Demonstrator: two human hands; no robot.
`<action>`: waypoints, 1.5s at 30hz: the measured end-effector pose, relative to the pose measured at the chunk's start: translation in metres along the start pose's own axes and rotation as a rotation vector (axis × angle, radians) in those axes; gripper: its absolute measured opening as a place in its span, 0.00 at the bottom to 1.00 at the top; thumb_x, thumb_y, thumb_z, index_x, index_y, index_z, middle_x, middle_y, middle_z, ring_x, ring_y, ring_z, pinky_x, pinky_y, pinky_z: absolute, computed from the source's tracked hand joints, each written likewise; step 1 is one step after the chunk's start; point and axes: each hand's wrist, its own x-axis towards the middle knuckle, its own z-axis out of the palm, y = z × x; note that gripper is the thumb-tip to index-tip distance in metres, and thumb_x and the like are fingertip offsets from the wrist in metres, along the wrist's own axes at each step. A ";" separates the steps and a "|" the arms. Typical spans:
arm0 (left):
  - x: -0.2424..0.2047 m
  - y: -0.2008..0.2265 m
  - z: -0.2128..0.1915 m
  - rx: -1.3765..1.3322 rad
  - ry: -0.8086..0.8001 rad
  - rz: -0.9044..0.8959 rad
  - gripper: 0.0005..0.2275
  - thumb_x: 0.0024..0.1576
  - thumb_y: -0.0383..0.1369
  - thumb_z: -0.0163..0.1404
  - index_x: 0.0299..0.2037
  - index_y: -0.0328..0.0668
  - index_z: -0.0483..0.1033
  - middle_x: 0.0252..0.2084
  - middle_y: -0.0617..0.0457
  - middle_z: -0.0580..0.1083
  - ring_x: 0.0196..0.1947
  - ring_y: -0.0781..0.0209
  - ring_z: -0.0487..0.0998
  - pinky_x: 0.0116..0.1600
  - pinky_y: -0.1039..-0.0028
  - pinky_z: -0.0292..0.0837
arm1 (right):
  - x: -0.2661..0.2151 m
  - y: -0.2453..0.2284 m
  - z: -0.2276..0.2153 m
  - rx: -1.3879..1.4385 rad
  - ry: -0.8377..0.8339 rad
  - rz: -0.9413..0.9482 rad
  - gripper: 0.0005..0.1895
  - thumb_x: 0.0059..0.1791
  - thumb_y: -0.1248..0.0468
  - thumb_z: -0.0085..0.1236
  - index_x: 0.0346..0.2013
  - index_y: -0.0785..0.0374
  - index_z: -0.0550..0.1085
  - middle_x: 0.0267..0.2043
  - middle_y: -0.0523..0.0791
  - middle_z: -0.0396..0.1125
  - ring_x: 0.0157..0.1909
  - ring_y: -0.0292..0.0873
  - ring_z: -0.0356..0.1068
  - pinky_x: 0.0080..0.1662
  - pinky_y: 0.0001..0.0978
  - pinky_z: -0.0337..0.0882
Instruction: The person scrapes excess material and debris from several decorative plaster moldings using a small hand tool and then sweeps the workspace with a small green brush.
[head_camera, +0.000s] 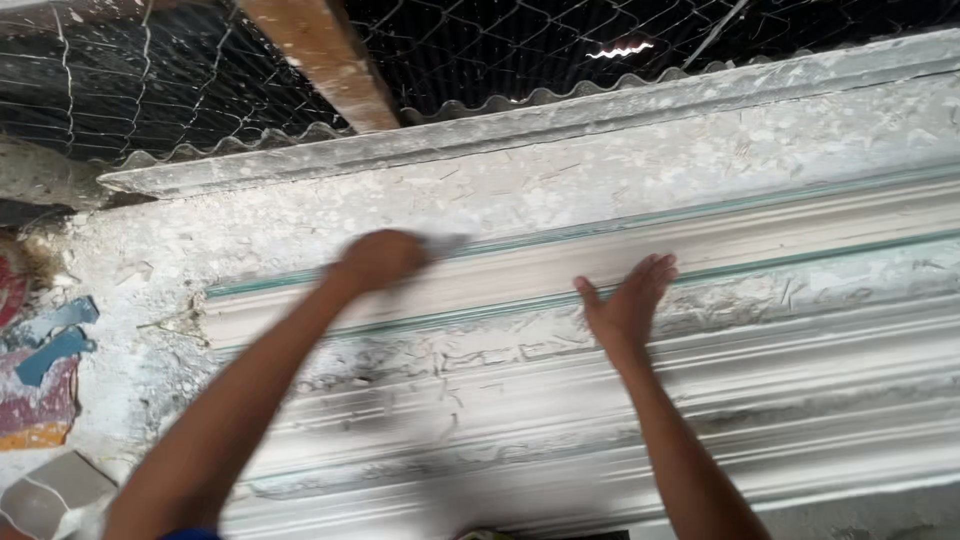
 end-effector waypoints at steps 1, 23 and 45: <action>-0.007 -0.012 -0.005 0.005 0.000 -0.016 0.17 0.64 0.39 0.44 0.49 0.32 0.80 0.47 0.33 0.80 0.53 0.33 0.80 0.58 0.44 0.73 | 0.002 -0.003 0.008 0.011 -0.009 -0.009 0.64 0.45 0.43 0.65 0.74 0.83 0.40 0.76 0.74 0.31 0.78 0.75 0.33 0.75 0.63 0.38; 0.135 0.197 0.035 0.361 0.007 -0.040 0.29 0.63 0.59 0.24 0.72 0.62 0.55 0.72 0.43 0.60 0.44 0.37 0.80 0.35 0.50 0.80 | 0.219 0.329 -0.208 0.026 -0.208 0.161 0.65 0.47 0.34 0.49 0.74 0.76 0.28 0.79 0.60 0.13 0.80 0.59 0.12 0.77 0.53 0.25; 0.574 0.757 0.033 0.102 0.302 0.178 0.15 0.59 0.29 0.47 0.54 0.50 0.80 0.60 0.47 0.73 0.55 0.28 0.76 0.36 0.33 0.73 | 0.206 0.392 -0.212 0.113 -0.048 -0.339 0.48 0.53 0.50 0.54 0.77 0.68 0.41 0.81 0.58 0.28 0.82 0.53 0.27 0.76 0.44 0.24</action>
